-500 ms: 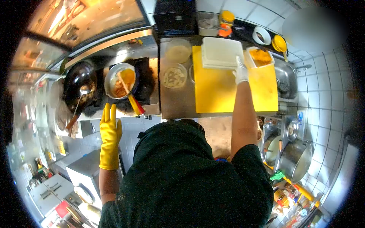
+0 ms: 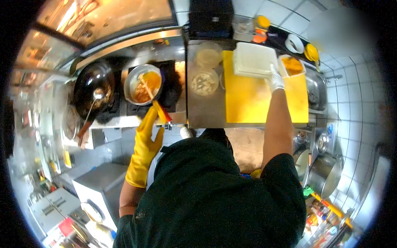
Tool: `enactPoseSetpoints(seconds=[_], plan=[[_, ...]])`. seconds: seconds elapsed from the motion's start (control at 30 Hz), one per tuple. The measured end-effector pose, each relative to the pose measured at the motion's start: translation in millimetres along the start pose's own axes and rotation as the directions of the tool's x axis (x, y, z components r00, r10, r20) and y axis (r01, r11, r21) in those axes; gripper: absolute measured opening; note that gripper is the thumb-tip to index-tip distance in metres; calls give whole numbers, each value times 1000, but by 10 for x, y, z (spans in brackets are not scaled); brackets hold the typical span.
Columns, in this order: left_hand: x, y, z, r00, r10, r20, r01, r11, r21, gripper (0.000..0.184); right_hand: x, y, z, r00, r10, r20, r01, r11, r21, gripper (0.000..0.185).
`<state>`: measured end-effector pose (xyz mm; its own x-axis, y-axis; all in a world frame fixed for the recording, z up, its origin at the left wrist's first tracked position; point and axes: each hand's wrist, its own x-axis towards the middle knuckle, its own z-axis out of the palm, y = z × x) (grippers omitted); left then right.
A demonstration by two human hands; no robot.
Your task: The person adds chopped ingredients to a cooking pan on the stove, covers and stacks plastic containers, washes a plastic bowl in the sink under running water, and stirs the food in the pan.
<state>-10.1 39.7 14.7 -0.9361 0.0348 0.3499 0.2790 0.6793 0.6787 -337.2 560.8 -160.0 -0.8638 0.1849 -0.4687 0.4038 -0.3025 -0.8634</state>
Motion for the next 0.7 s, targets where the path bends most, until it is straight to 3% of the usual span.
enactPoseSetpoints(seconds=[0.1, 0.17, 0.23, 0.4, 0.43, 0.47, 0.5, 0.57, 0.63, 0.67, 0.7], plan=[[272, 294, 401, 988, -75, 132, 93, 987, -134, 66, -113, -139, 17, 994, 34, -103, -45, 993, -110, 63], [535, 499, 658, 980, 12, 199, -7, 1000, -26, 66, -266, -247, 92, 990, 8, -144, -33, 985, -172, 59], [769, 490, 1063, 980, 40, 196, 2, 978, -208, 63, -167, -214, 25, 998, 15, -62, -25, 987, -157, 60], [1500, 192, 2540, 943, -123, 308, 212, 937, -276, 62, -238, -366, -86, 990, 37, 133, -17, 989, -148, 61], [1804, 145, 2791, 876, -276, 395, 390, 887, -246, 61, -348, -474, -11, 987, 37, 155, -12, 987, -158, 59], [1985, 126, 3020, 856, -348, 382, 447, 870, -210, 59, -408, -568, -62, 984, 44, 171, -13, 983, -180, 57], [2167, 113, 3245, 831, -417, 368, 503, 846, -177, 58, -222, -446, -127, 968, -91, 232, 145, 963, -229, 57], [2323, 63, 3582, 915, -378, 141, 393, 914, -100, 54, -274, -502, -107, 954, -193, 228, 263, 905, -335, 58], [2348, 79, 3722, 916, -370, 157, 401, 818, -412, 50, -286, -557, -150, 910, -275, 310, 396, 796, -457, 60], [2302, 98, 3799, 912, -374, 169, 401, 727, -557, 49, -338, -517, -237, 910, -321, 261, 413, 754, -511, 59], [2234, 169, 3751, 909, -374, 182, 411, 742, -529, 48, -432, -419, -296, 903, -372, 215, 426, 712, -558, 59]])
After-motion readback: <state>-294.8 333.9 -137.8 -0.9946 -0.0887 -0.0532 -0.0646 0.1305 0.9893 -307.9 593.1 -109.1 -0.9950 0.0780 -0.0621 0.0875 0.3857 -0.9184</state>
